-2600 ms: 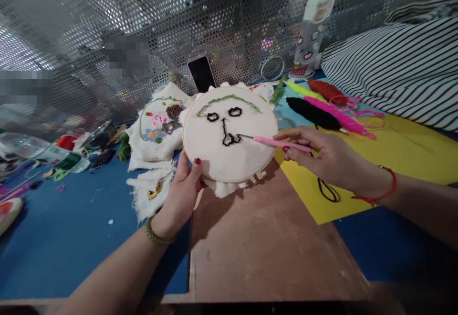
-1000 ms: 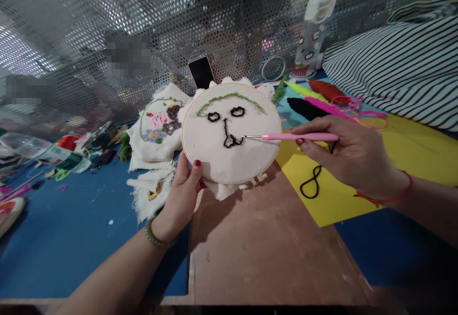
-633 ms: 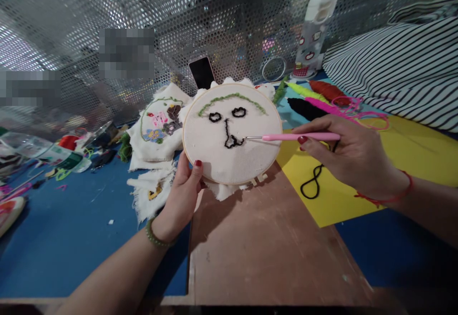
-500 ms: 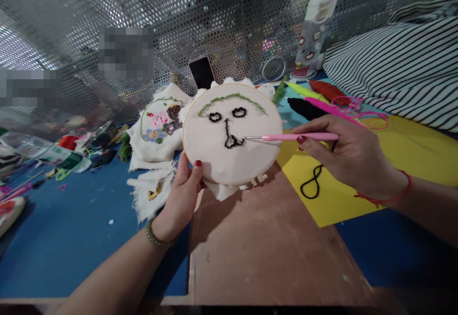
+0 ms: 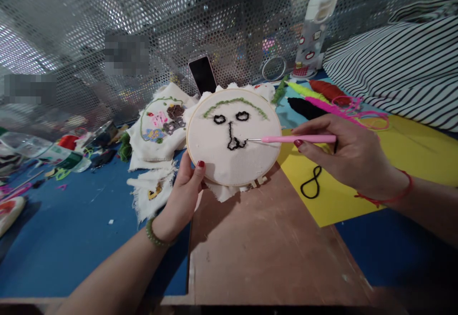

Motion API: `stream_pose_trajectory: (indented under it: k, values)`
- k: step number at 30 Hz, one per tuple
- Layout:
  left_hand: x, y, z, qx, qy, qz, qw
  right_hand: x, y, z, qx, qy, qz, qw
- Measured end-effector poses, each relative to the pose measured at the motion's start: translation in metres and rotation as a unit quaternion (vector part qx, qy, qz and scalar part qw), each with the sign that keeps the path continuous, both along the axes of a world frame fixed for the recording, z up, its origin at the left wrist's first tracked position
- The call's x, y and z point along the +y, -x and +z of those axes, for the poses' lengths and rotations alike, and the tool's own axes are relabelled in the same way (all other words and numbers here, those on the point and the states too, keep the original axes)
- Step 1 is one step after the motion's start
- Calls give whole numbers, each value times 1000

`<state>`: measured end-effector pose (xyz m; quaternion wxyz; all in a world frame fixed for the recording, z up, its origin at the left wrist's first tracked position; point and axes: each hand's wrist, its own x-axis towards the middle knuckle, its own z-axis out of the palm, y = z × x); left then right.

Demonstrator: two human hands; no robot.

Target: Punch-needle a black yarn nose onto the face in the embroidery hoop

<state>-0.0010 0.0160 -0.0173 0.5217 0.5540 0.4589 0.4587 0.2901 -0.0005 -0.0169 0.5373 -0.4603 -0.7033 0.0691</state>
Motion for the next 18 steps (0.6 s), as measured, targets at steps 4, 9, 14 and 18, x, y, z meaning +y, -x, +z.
stream_pose_trajectory:
  k: [4, 9, 14, 18]
  values:
    - [0, 0, 0, 2, 0, -9, 1000, -3, 2, 4, -1, 9, 10, 1000]
    - [0, 0, -1, 12, 6, -16, 1000, -4, 1, 5, 8, 27, 30, 999]
    - [1, -1, -2, 5, 1, -31, 1000, -4, -1, 1, 27, 32, 114, 993]
    - [1, 0, -2, 14, 0, -33, 999, -3, -1, -2, 31, 43, 180, 982]
